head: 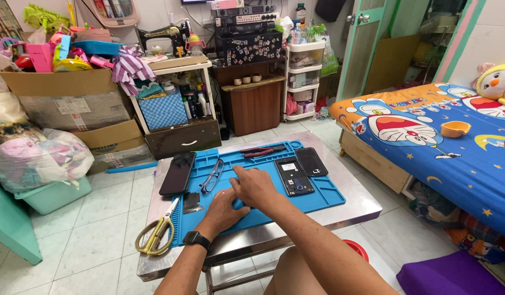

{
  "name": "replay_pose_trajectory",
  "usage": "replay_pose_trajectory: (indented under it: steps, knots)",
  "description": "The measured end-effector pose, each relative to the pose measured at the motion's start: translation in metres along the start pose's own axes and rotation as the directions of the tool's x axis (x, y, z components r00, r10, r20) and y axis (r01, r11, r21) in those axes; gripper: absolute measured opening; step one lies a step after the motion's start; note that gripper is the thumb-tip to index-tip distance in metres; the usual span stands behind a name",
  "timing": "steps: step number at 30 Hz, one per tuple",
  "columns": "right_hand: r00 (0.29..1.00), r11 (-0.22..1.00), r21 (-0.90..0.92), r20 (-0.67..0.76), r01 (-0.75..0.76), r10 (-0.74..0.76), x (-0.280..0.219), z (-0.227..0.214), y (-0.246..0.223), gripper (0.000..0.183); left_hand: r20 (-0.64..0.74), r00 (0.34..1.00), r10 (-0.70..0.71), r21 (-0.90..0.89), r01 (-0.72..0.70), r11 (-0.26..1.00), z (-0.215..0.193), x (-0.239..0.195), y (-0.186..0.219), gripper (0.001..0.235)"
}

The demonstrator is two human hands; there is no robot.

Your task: The person uses a metal prying tool to carefully pry open the back cover of a disassembled smartphone. They work around the edges of the device to release the clips holding the cover in place.

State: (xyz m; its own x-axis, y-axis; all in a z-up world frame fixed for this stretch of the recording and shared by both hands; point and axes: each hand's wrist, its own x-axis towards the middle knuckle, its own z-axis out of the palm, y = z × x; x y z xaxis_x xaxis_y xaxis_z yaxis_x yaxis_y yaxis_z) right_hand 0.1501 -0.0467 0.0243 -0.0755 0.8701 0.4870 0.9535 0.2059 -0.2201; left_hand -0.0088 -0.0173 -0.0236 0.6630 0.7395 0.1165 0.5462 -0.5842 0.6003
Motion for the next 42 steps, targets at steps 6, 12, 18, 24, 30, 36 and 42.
replay_pose_trajectory:
  steps: [6, 12, 18, 24, 30, 36, 42]
  knots:
    - [0.99, 1.0, 0.015, 0.142, -0.01, 0.008, -0.005, -0.043, -0.03, 0.047, -0.013, 1.0, -0.014, -0.021, 0.014, 1.0, -0.02, -0.021, 0.038, 0.054]
    - [0.989, 0.999, 0.031, 0.142, 0.033, -0.037, -0.013, -0.054, -0.034, 0.054, 0.013, 1.0, -0.017, -0.059, 0.017, 0.998, -0.027, -0.026, 0.046, 0.054]
    - [0.971, 0.993, 0.039, 0.212, 0.108, -0.114, -0.007, -0.054, -0.036, 0.055, 0.02, 1.0, -0.017, -0.022, 0.017, 1.0, -0.023, -0.024, 0.041, 0.048]
    - [0.995, 0.995, -0.073, 0.07, 0.074, -0.068, -0.003, -0.026, -0.016, 0.041, 0.026, 1.0, -0.013, -0.018, 0.014, 1.0, -0.032, -0.031, 0.053, 0.053]
    - [1.0, 0.999, 0.043, 0.013, -0.012, 0.012, -0.009, -0.019, 0.005, 0.04, 0.006, 1.0, 0.008, 0.025, -0.008, 1.0, -0.022, -0.021, 0.035, 0.055]
    - [0.998, 0.998, 0.044, 0.051, 0.034, -0.037, -0.011, -0.035, -0.009, 0.042, 0.01, 1.0, -0.025, 0.005, 0.025, 1.0, -0.029, -0.03, 0.052, 0.058]
    - [0.998, 0.998, 0.02, 0.018, 0.057, -0.057, -0.012, -0.029, 0.001, 0.035, -0.015, 1.0, -0.026, 0.044, 0.027, 0.999, -0.024, -0.025, 0.044, 0.061]
